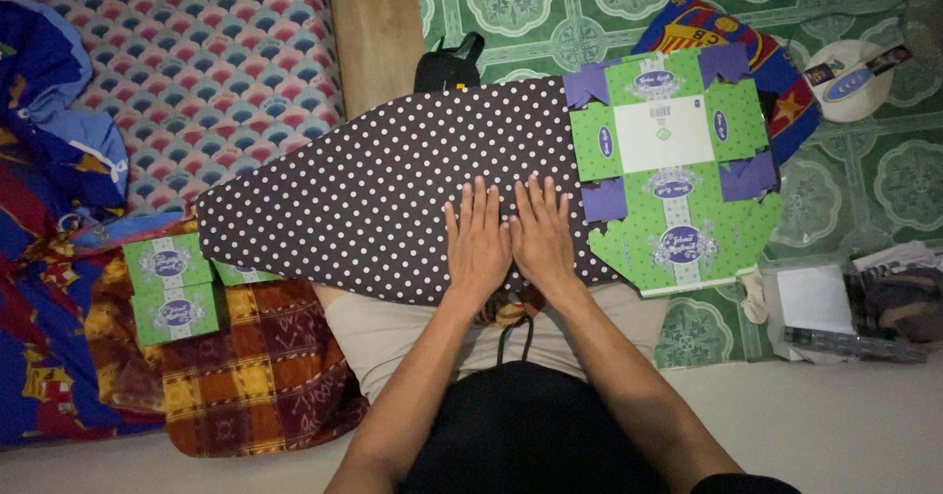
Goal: The person assembles a small cardboard box by folding the flaps and securing them with adhesive tape. They handle the box parts and tape by hand, folding the sides and sealing the edges to form the final box shape.
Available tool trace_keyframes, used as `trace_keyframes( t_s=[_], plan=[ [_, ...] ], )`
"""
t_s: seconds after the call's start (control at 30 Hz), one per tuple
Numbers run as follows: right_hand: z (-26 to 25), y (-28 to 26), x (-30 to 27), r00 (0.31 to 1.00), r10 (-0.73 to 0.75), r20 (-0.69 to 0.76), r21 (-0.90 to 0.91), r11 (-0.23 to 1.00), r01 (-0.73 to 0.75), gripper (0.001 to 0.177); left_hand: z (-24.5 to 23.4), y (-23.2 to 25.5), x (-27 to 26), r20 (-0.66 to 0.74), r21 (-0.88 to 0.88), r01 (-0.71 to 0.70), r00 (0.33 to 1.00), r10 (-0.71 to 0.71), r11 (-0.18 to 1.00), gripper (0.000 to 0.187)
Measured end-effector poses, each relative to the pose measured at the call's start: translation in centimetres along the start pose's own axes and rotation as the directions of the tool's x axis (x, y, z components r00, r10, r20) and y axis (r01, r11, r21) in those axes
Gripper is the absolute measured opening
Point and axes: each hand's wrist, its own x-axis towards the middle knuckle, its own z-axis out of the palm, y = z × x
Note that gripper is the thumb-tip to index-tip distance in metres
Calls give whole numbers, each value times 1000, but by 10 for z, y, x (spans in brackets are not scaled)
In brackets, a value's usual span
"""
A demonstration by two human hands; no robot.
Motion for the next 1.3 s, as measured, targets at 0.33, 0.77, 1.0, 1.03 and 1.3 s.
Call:
trace_keyframes(
  t_s=[0.33, 0.77, 1.0, 1.03, 1.3],
  plan=[
    [-19, -12, 4, 998, -34, -48, 53, 998, 37, 50, -5, 4, 2, -52, -43, -8, 999, 5, 999, 56],
    [-21, -9, 4, 999, -30, -43, 74, 997, 33, 54, -8, 8, 5, -37, -65, -24, 999, 21, 998, 61],
    [-28, -1, 4, 995, -6, -99, 118, 993, 18, 52, -4, 16, 11, -37, -236, -18, 999, 10, 972, 70],
    [-30, 0, 3, 994, 14, -104, 130, 991, 0, 53, -4, 19, 12, -24, -194, -17, 1000, 13, 981, 67],
    [-53, 17, 0, 975, 13, -223, 92, 996, 8, 42, -6, 41, 26, -102, -128, -120, 989, 107, 985, 45]
  ],
)
